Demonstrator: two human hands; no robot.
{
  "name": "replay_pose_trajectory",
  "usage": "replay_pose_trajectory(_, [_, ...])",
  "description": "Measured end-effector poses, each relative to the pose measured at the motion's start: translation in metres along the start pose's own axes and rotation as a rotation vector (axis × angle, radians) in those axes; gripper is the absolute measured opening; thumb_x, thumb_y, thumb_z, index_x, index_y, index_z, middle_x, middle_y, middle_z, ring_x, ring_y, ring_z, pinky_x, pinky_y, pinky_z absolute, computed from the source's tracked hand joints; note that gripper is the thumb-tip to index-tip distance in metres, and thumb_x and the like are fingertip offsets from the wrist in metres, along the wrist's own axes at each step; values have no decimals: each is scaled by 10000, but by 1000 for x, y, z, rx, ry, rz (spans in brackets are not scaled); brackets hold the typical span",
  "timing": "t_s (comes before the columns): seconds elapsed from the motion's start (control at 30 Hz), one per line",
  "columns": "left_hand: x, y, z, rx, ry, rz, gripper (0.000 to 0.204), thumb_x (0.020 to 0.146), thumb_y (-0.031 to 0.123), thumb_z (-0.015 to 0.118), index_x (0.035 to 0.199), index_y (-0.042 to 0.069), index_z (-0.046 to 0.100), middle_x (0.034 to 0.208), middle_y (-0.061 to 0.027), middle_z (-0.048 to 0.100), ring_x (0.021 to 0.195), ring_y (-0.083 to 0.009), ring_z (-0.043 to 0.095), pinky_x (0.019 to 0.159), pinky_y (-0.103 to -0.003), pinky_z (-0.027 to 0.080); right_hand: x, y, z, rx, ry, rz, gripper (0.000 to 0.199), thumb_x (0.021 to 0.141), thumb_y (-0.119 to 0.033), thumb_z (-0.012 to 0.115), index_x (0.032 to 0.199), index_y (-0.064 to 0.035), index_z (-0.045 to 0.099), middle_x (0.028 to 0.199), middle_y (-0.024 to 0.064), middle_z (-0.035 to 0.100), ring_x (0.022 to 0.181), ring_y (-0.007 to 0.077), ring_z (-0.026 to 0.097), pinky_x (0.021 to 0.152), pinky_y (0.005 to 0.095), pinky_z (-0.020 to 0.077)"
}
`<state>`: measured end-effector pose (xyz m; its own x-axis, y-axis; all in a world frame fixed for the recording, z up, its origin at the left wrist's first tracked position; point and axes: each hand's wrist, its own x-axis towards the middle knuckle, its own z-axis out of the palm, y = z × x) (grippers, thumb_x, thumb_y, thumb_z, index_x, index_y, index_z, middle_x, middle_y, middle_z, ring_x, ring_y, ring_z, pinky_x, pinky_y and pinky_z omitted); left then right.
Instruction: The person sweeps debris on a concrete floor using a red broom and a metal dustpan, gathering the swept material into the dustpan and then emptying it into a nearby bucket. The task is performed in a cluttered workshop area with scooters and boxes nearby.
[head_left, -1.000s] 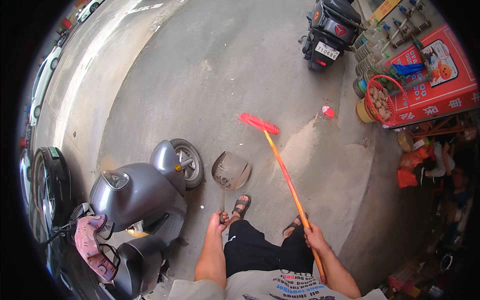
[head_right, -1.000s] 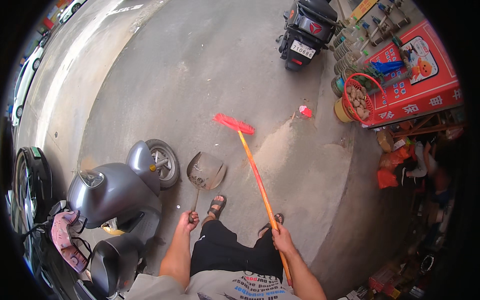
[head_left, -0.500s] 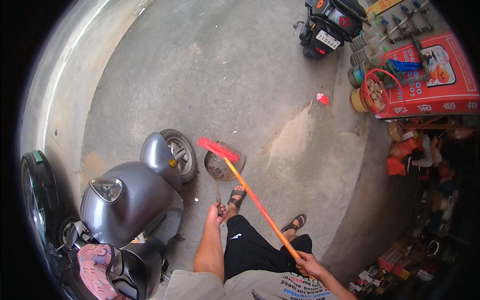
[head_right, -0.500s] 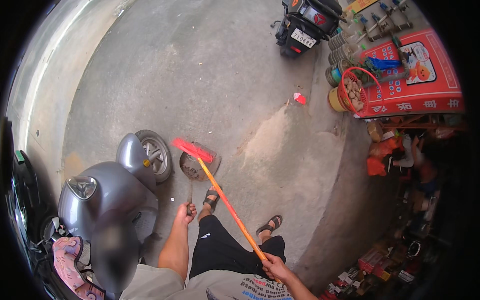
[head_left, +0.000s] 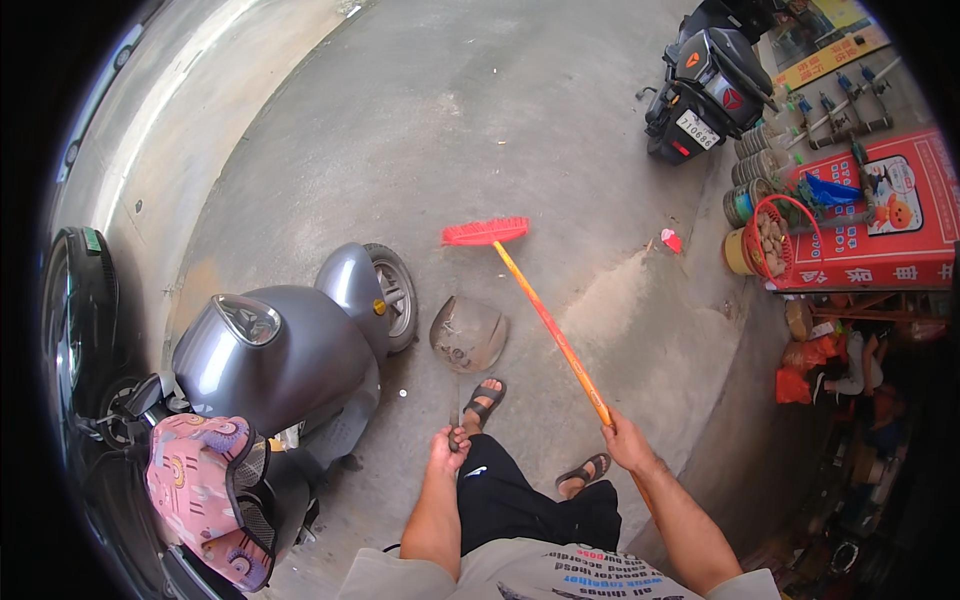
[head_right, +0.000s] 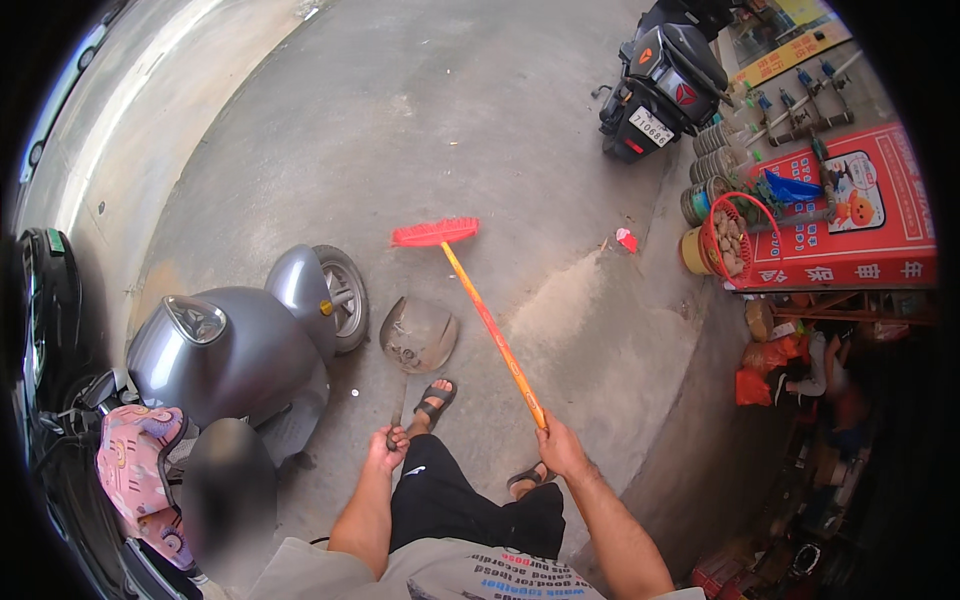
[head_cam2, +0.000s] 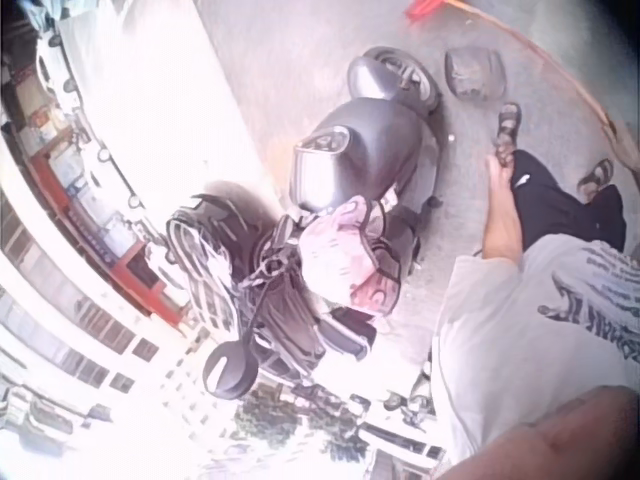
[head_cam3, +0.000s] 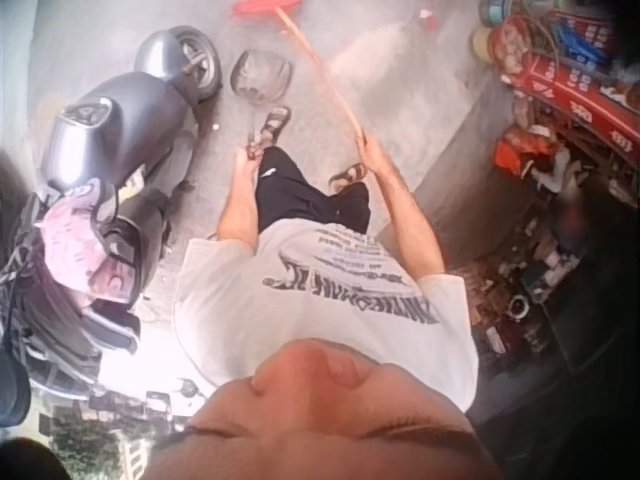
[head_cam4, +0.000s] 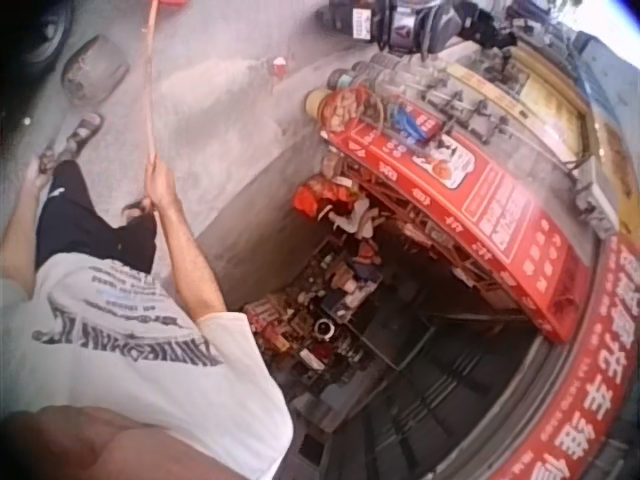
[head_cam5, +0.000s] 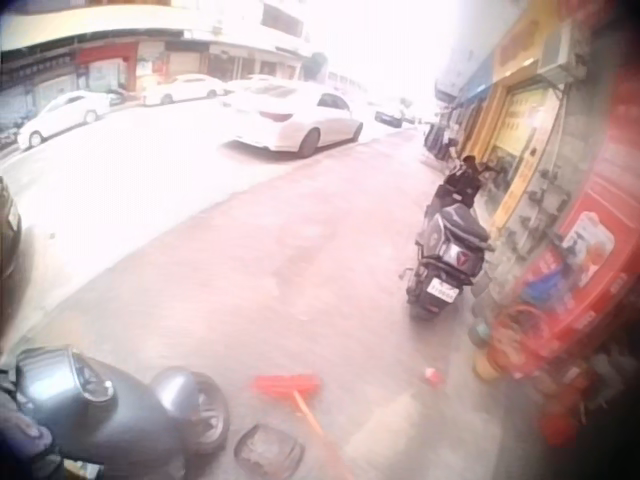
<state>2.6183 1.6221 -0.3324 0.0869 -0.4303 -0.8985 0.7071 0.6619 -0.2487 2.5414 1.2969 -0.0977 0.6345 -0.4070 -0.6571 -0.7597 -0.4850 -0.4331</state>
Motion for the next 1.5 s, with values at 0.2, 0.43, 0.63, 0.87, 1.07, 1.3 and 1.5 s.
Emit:
replay_pose_trajectory(0.2, [3,-11,-7,-33,41,93,209,906,182,297,781,37,379,607,-42,431,462,-119,386,425,-245,323,31,-9,23,-262,-25,67,338,812,-115,502,1135,-31,445,898,263,577,874,435,538,734,490,439])
replay_pose_trajectory(0.43, [33,-13,-8,16,84,129,223,889,176,283,752,42,395,584,-42,426,466,-138,401,427,-262,330,-73,34,10,-350,-178,123,408,811,-105,501,1204,-38,413,877,265,580,847,423,552,725,483,444])
replay_pose_trajectory(0.63, [18,-14,6,-66,22,49,232,894,188,269,757,44,389,573,-38,422,455,-134,393,418,-264,319,-143,82,-19,118,-311,243,473,840,-105,500,1296,-90,378,683,93,533,567,175,504,501,307,416])
replay_pose_trajectory(0.87, [6,-8,-23,58,90,77,211,907,205,327,771,55,389,608,-37,430,476,-125,389,418,-261,323,-122,48,-17,623,-271,414,479,863,-109,452,1329,-116,340,582,-12,406,400,68,366,356,218,310])
replay_pose_trajectory(1.07, [-13,-1,-30,228,126,58,201,904,201,333,773,58,383,611,-38,432,461,-118,377,410,-250,316,-63,48,-5,680,-83,435,442,875,-151,436,1303,-83,354,591,0,406,399,79,366,354,233,325])
replay_pose_trajectory(1.3, [-21,7,-27,350,125,52,185,906,189,329,800,44,376,627,-57,438,462,-132,376,404,-251,317,2,67,-3,721,74,491,377,879,-154,419,1247,-75,394,602,16,422,400,94,379,348,248,341])
replay_pose_trajectory(1.5, [-11,11,-12,462,201,50,204,901,192,327,782,40,392,623,-62,441,466,-143,389,404,-254,324,-37,70,29,826,-45,595,214,894,-163,407,1083,-75,455,595,14,412,404,92,371,343,241,331])
